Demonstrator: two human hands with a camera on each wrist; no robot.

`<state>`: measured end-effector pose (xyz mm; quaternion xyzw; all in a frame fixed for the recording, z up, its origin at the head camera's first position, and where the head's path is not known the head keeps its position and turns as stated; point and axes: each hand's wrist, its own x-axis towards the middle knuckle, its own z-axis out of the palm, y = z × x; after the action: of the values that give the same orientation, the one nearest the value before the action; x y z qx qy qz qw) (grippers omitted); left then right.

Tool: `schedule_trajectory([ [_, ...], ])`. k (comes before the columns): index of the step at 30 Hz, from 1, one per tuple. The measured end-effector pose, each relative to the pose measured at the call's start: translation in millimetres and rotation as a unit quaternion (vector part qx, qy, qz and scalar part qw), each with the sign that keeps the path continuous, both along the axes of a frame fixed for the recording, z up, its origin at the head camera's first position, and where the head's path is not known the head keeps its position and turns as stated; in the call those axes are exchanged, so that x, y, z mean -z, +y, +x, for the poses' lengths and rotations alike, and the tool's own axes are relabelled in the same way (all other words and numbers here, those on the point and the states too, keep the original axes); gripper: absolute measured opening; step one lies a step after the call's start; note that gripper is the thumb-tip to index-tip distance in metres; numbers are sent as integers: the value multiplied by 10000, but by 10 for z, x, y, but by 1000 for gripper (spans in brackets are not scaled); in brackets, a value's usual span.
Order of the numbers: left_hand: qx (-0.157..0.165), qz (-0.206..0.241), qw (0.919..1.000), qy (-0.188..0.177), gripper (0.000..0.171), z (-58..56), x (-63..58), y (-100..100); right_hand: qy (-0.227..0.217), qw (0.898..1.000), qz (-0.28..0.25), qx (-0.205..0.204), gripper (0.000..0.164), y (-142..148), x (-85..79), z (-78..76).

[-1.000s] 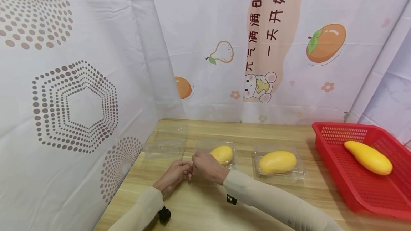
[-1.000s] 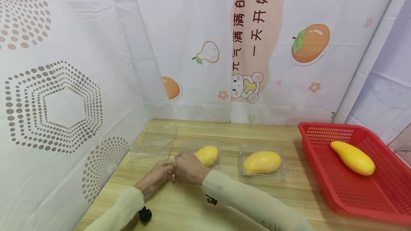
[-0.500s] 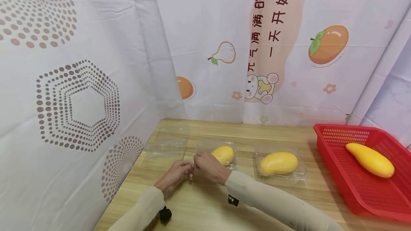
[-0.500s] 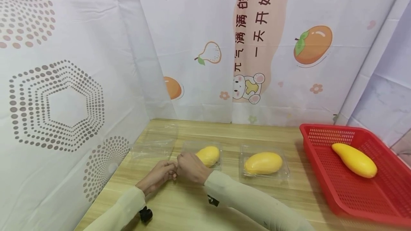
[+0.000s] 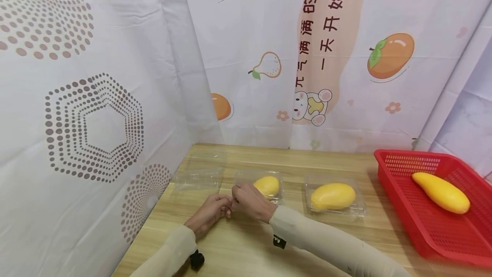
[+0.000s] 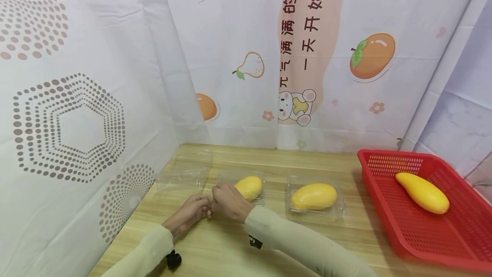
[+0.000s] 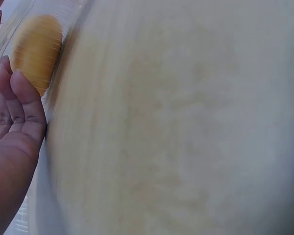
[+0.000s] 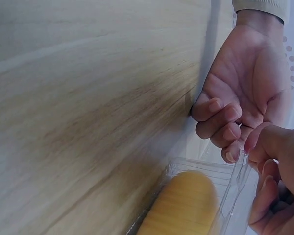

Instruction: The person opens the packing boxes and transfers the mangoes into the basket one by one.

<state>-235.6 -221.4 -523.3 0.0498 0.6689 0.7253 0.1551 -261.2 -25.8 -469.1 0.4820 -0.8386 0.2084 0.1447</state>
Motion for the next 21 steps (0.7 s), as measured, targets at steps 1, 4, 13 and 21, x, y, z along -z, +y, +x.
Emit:
schedule_trajectory([
  [1, -8, 24, 10000, -15, 18, 2, 5, -1, -1, 10000, -4, -13, 27, 3, 1, 0],
  [4, -27, 44, 10000, -15, 17, 6, 16, 0, 10, 10000, -70, -69, 25, 9, 6, -4],
  [13, -127, -33, 9999, -99, 17, 9, 32, 24, -91, 9999, -42, -24, 20, 22, -7, -6],
  [21, -159, -232, 9995, -117, 20, 1, 18, 41, -89, 9997, 146, 165, 16, 20, -62, 24],
])
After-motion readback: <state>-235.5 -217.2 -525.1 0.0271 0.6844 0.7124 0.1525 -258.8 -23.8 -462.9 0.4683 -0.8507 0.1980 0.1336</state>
